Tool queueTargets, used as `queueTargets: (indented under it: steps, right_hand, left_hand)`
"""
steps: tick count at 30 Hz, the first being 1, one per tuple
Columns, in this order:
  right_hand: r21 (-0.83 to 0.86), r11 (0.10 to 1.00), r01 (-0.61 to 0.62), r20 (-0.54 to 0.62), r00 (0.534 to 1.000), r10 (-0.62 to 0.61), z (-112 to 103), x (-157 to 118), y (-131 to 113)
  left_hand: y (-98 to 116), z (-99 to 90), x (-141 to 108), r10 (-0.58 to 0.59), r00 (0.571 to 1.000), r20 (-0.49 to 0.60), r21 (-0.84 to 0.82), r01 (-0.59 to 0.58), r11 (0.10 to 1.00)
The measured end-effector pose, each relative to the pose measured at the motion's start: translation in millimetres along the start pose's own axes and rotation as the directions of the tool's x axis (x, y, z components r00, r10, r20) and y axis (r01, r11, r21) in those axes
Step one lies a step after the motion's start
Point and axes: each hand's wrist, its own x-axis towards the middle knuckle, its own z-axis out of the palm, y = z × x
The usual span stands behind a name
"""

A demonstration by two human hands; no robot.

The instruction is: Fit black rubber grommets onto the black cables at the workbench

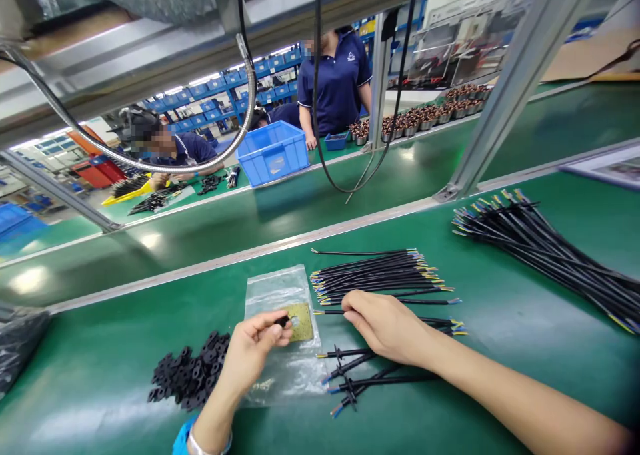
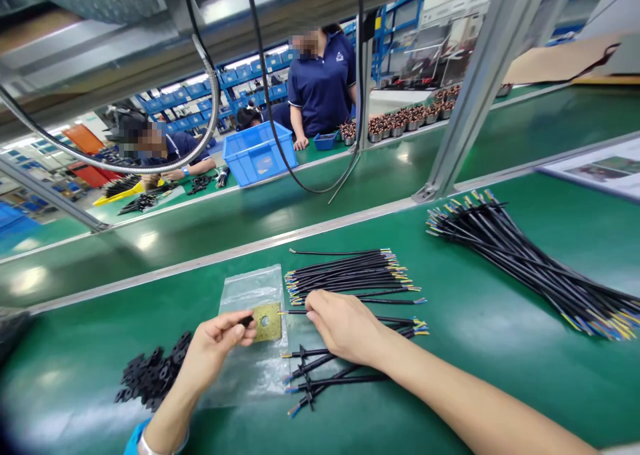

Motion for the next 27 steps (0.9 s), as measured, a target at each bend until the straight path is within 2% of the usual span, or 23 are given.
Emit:
queueTargets:
  steps: [2, 3, 4, 6, 8, 10, 11, 13, 15, 16, 17, 19, 20, 21, 22, 24, 27]
  right_hand:
    - [0.000, 1.000, 0.000, -0.002, 1.000, 0.000, -1, 0, -1]
    - [0.001, 1.000, 0.002, -0.004, 1.000, -0.002, -1, 0, -2]
    - [0.003, 1.000, 0.006, -0.009, 1.000, -0.006, -1, 0, -3]
    - [0.008, 1.000, 0.018, -0.018, 1.000, -0.018, -2, 0, -5]
    - [0.013, 0.999, 0.032, -0.030, 0.999, -0.031, -3, 0, -6]
    - [0.017, 0.999, 0.043, -0.036, 0.998, -0.043, -3, -1, -8]
    - [0.018, 0.999, 0.048, -0.038, 0.998, -0.048, -4, -2, -9]
    - [0.024, 0.998, 0.055, -0.042, 0.998, -0.054, -4, -3, -10]
    - [0.024, 0.998, 0.065, -0.053, 0.997, -0.064, -4, -4, -12]
    - [0.019, 0.997, 0.071, -0.062, 0.996, -0.069, -5, -4, -13]
    - [0.012, 0.997, 0.076, -0.072, 0.995, -0.075, -5, -4, -14]
    - [0.006, 0.996, 0.089, -0.094, 0.992, -0.088, -6, -5, -17]
    - [0.014, 0.995, 0.098, -0.101, 0.990, -0.096, -6, -5, -19]
    - [0.029, 0.994, 0.108, -0.105, 0.989, -0.104, -6, -6, -21]
    - [0.047, 0.992, 0.118, -0.104, 0.988, -0.113, -6, -6, -23]
    - [0.074, 0.989, 0.126, -0.096, 0.988, -0.119, -6, -6, -25]
    - [0.086, 0.991, 0.103, -0.093, 0.991, -0.095, -5, -5, -25]
  left_hand:
    - [-3, 7.2, 2, 0.134, 0.991, -0.024, 0.233, -0.125, 0.964]
    - [-5, 10.8, 2, 0.226, 0.974, -0.019, 0.377, -0.202, 0.904]
    - [-6, 14.4, 3, 0.323, 0.947, 0.008, 0.525, -0.278, 0.804]
    - [-7, 21.3, 3, 0.457, 0.879, 0.137, 0.769, -0.385, 0.510]
    - [-6, 28.5, 3, 0.476, 0.831, 0.288, 0.882, -0.424, 0.207]
    - [-5, 35.7, 2, 0.442, 0.806, 0.394, 0.901, -0.433, -0.013]
    - [-5, 39.0, 1, 0.429, 0.794, 0.430, 0.894, -0.440, -0.082]
    - [-4, 44.1, 1, 0.414, 0.777, 0.474, 0.877, -0.458, -0.143]
    - [-3, 46.1, 2, 0.408, 0.786, 0.464, 0.877, -0.473, -0.086]
    - [-3, 46.0, 3, 0.410, 0.802, 0.434, 0.880, -0.475, -0.001]
    - [-2, 45.3, 4, 0.413, 0.825, 0.385, 0.873, -0.471, 0.127]
    - [-1, 43.6, 4, 0.382, 0.891, 0.244, 0.757, -0.422, 0.499]
    - [-1, 43.0, 3, 0.328, 0.929, 0.173, 0.621, -0.361, 0.696]
    - [0, 42.8, 2, 0.251, 0.961, 0.119, 0.444, -0.278, 0.852]
    - [1, 43.0, 1, 0.167, 0.982, 0.086, 0.259, -0.184, 0.948]
    - [2, 44.1, -2, 0.038, 0.997, 0.071, -0.027, -0.036, 0.999]
    - [1, 45.2, -6, -0.017, 0.996, 0.084, -0.220, 0.035, 0.975]
